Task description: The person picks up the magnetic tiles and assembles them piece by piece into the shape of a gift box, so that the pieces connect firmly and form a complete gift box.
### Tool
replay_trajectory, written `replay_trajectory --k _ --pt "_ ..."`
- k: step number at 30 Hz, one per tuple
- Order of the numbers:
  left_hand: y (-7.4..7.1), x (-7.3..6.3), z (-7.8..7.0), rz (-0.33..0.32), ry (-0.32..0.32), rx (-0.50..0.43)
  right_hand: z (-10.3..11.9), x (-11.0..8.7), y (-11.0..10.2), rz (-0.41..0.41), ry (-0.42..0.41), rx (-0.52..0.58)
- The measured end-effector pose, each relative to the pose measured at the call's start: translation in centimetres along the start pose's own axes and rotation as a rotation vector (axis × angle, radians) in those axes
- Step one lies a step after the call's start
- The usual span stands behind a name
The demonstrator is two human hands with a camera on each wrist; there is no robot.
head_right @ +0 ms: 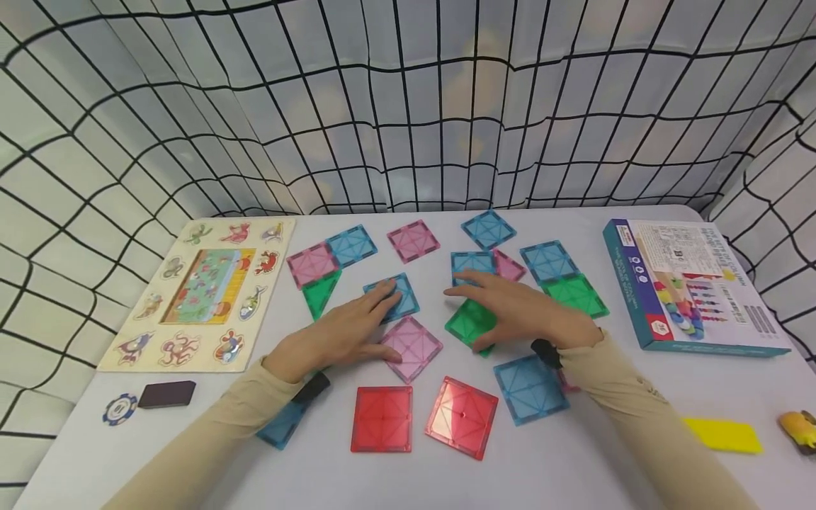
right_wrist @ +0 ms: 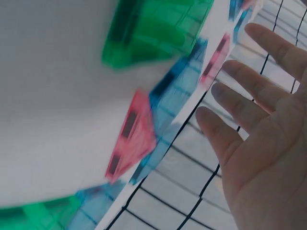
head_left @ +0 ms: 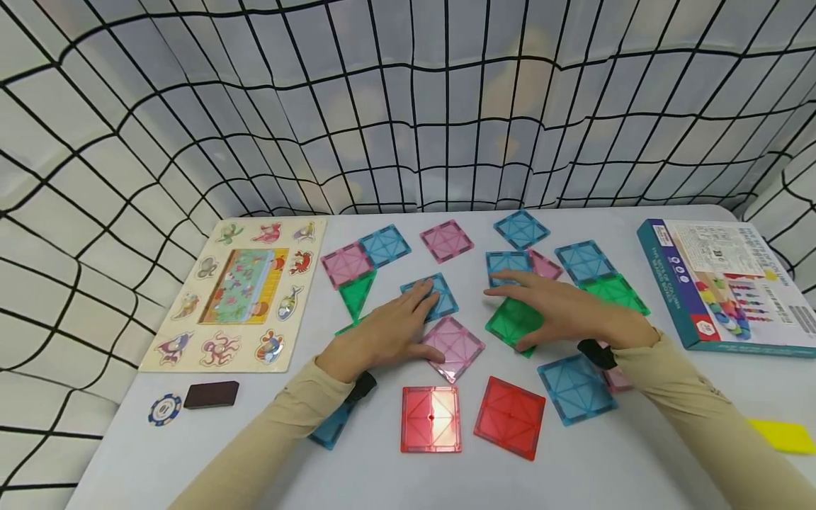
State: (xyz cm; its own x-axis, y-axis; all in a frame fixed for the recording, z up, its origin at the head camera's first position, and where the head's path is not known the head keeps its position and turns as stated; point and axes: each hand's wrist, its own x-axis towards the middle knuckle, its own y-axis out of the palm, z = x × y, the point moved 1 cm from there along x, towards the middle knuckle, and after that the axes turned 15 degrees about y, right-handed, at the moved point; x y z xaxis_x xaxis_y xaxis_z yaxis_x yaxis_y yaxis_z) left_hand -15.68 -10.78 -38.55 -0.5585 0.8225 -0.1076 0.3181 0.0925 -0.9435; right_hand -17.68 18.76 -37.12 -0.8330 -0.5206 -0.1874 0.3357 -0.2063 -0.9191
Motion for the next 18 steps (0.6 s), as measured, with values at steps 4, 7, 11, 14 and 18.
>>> replay_trajectory --k 4,7,11,14,18 --pt "-0.6 0.5 0.3 -0.053 0.026 0.073 -1.0 0.4 -0.7 0.027 -0.003 0.01" --pt "-0.8 0.9 0.4 -0.062 0.006 0.051 -1.6 0.7 -0.6 0.048 0.003 0.021" --pt "-1.0 1.4 -0.3 0.037 -0.063 -0.044 -1.9 0.8 -0.2 0.059 0.037 0.023" --pt "-1.1 1.8 -1.0 0.112 -0.078 -0.065 -1.8 0.8 -0.1 0.076 0.067 0.019" --pt "-1.3 2.1 -0.9 0.147 -0.044 -0.057 -1.7 0.9 0.0 0.116 0.075 0.018"
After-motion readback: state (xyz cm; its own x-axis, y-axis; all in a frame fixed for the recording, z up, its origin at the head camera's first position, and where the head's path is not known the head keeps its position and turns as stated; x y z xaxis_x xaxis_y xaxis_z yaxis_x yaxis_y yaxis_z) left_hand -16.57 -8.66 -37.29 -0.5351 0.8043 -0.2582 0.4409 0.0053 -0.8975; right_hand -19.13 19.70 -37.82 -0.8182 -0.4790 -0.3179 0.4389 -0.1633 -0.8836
